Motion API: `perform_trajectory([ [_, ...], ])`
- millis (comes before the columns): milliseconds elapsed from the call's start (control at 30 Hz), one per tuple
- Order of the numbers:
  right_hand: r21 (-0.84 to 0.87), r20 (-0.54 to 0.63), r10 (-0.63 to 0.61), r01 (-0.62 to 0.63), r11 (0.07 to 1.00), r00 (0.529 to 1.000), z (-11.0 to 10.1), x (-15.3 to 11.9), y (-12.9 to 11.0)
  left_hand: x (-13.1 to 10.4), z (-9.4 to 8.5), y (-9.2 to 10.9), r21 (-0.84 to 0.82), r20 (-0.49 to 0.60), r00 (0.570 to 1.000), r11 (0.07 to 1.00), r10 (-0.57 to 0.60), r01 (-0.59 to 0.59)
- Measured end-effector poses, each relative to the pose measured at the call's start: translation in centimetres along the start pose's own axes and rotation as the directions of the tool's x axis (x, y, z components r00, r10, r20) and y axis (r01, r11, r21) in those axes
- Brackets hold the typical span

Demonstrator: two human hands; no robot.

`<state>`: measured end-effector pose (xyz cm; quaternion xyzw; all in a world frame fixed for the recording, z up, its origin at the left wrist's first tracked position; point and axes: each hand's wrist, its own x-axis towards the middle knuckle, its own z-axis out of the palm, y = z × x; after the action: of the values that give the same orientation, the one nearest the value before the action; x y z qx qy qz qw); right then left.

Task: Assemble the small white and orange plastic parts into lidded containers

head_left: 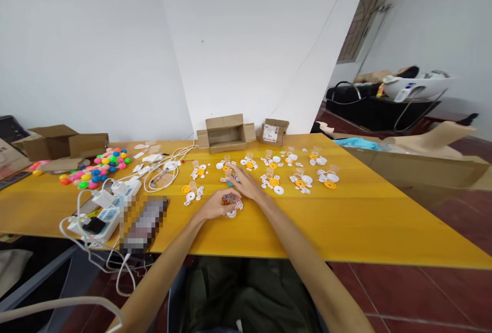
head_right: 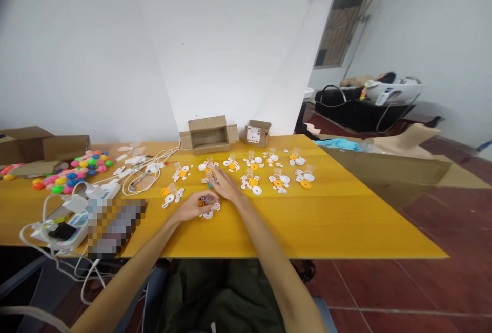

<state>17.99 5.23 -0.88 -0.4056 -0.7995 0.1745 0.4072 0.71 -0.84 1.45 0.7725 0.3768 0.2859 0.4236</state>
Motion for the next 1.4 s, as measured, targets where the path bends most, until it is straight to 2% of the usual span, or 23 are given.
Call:
perform_trajectory([
  [100, -0.023, -0.076, 0.015, -0.017, 1.000, 0.997, 0.0, -0.7, 0.3, 0.0, -0.1, 0.1, -0.028, 0.002, 1.000, 1.000, -0.011, 0.011],
  [233, -0.026, -0.119, 0.020, -0.023, 0.999, 0.993, -0.5, -1.8, 0.7, 0.0, -0.1, 0.1, -0.012, 0.008, 1.000, 1.000, -0.020, 0.020],
  [467, -0.088, -0.139, 0.031, -0.043, 0.995, 0.990, -1.8, -4.0, 0.4, 0.2, 0.1, -0.1, -0.062, 0.008, 0.999, 0.998, -0.032, 0.032],
  [600, -0.193, -0.088, 0.012, -0.029, 0.981, 0.996, -2.0, -4.9, 0.4, 0.4, 0.3, -0.2, -0.090, -0.002, 0.999, 0.995, -0.035, 0.035],
  [733, -0.290, -0.045, -0.006, -0.007, 0.957, 0.999, -1.7, -4.6, 0.8, 0.6, 0.5, -0.2, -0.077, 0.003, 1.000, 0.997, -0.024, 0.024],
  [900, -0.326, 0.005, 0.072, -0.066, 0.943, 0.997, -1.4, -3.3, 0.9, 1.1, 0.8, -0.5, -0.046, -0.007, 1.000, 0.999, 0.007, -0.008],
  [1067, -0.346, -0.056, 0.136, -0.147, 0.927, 0.989, -1.6, -3.0, 0.3, 1.5, 1.0, -0.8, -0.053, -0.023, 1.000, 0.999, -0.009, 0.007],
  [1233, -0.333, -0.173, 0.054, -0.110, 0.937, 0.983, -1.9, -5.0, -0.5, 1.3, 0.9, -0.5, -0.091, -0.039, 0.999, 0.996, -0.021, 0.017],
  [1400, -0.254, -0.141, 0.013, -0.049, 0.966, 0.990, -2.2, -7.6, -2.2, 1.2, 0.5, -0.2, -0.131, -0.158, 0.987, 0.991, -0.005, -0.016],
])
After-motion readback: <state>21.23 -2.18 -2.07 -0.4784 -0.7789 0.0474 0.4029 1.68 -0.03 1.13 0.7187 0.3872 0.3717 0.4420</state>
